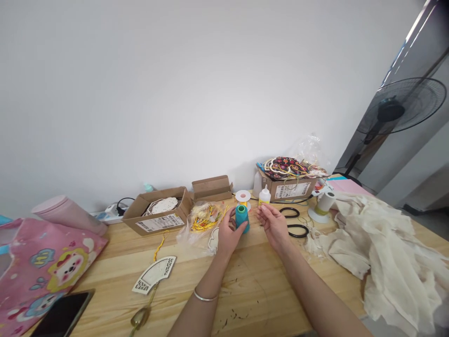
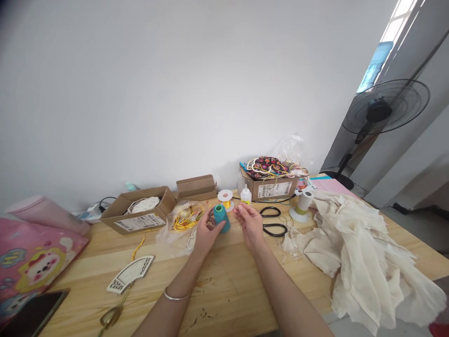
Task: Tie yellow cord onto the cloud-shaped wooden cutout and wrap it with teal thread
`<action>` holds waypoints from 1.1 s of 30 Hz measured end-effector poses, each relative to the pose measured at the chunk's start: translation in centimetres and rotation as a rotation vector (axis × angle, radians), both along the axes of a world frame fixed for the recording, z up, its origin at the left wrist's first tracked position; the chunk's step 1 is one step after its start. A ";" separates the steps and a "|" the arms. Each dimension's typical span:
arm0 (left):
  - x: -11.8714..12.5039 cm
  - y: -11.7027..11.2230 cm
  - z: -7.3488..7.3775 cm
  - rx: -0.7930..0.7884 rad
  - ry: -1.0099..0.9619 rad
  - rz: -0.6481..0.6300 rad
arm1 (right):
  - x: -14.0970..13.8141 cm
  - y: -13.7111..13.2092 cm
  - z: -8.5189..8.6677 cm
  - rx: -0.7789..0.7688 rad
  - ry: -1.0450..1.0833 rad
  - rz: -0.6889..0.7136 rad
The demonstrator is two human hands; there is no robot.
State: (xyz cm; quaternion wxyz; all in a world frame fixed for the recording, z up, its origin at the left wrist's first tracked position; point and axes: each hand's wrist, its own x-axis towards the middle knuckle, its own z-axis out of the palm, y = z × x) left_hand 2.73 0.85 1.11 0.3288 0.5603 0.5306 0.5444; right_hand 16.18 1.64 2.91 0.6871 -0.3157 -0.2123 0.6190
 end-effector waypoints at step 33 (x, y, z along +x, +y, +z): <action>-0.8 -0.4 0.6 0.677 0.481 0.107 | -0.6 -0.7 -0.1 0.159 -0.388 0.223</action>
